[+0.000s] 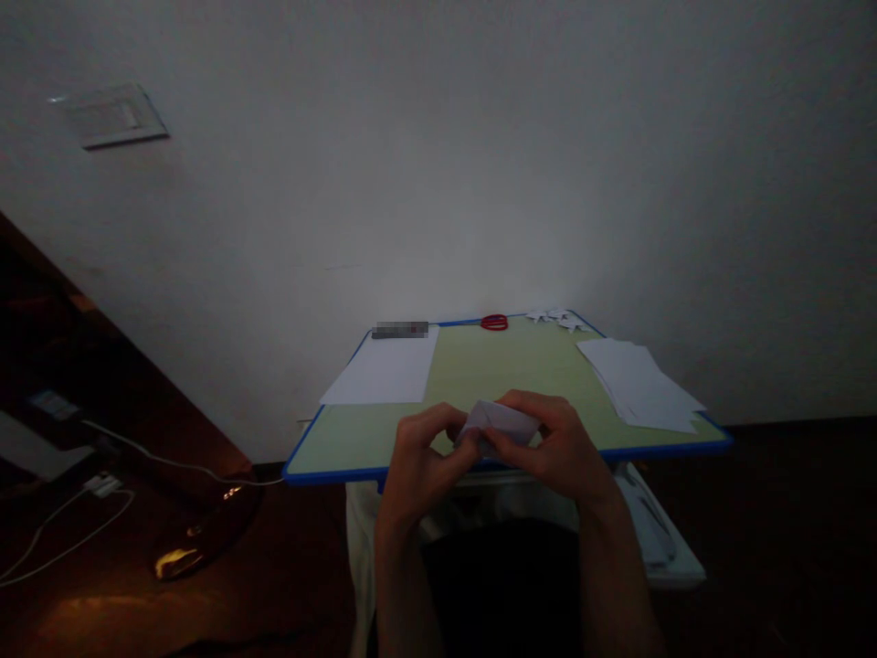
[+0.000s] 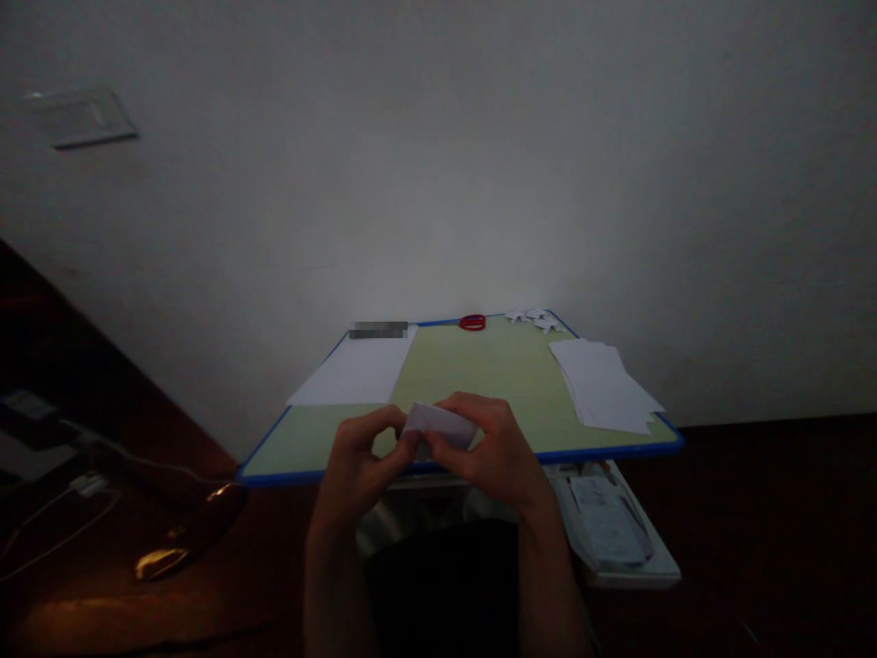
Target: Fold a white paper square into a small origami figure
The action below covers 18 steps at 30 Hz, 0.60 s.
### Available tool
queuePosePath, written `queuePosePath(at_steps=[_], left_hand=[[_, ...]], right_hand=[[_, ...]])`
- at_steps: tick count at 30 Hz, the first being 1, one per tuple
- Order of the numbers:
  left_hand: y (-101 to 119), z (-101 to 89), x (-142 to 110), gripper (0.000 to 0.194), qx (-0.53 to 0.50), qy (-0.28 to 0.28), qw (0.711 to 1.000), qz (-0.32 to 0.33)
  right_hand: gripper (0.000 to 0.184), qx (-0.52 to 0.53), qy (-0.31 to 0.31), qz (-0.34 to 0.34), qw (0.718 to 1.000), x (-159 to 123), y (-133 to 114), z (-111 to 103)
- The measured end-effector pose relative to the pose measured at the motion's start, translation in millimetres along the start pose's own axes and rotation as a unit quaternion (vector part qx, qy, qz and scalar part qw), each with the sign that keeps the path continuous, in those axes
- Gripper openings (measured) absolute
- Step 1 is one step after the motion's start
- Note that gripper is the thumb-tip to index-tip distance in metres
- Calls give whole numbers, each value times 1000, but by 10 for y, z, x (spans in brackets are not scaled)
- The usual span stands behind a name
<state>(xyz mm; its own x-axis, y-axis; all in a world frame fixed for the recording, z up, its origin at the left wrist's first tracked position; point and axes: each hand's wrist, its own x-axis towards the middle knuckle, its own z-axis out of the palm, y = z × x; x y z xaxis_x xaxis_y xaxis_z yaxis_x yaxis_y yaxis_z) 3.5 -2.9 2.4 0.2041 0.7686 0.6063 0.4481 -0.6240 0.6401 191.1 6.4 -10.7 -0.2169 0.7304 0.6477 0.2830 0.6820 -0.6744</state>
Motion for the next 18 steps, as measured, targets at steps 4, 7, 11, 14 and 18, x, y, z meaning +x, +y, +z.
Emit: queuePosePath(at_steps=[4, 7, 11, 14, 18], left_hand=[[-25, -27, -18, 21, -9, -38, 999, 6], [-53, -42, -37, 24, -14, -52, 999, -2], [-120, -27, -78, 26, -21, -37, 999, -19], [-148, 3, -94, 20, -33, 12, 999, -28], [-107, 29, -63, 23, -47, -13, 998, -29]], right_hand=[[12, 8, -4, 9, 1000, -30, 46, -3], [23, 29, -3, 30, 999, -51, 76, -10], [30, 64, -14, 55, 996, -57, 81, -22], [25, 81, -9, 72, 994, -48, 76, -23], [18, 101, 3, 94, 990, -33, 79, -9]])
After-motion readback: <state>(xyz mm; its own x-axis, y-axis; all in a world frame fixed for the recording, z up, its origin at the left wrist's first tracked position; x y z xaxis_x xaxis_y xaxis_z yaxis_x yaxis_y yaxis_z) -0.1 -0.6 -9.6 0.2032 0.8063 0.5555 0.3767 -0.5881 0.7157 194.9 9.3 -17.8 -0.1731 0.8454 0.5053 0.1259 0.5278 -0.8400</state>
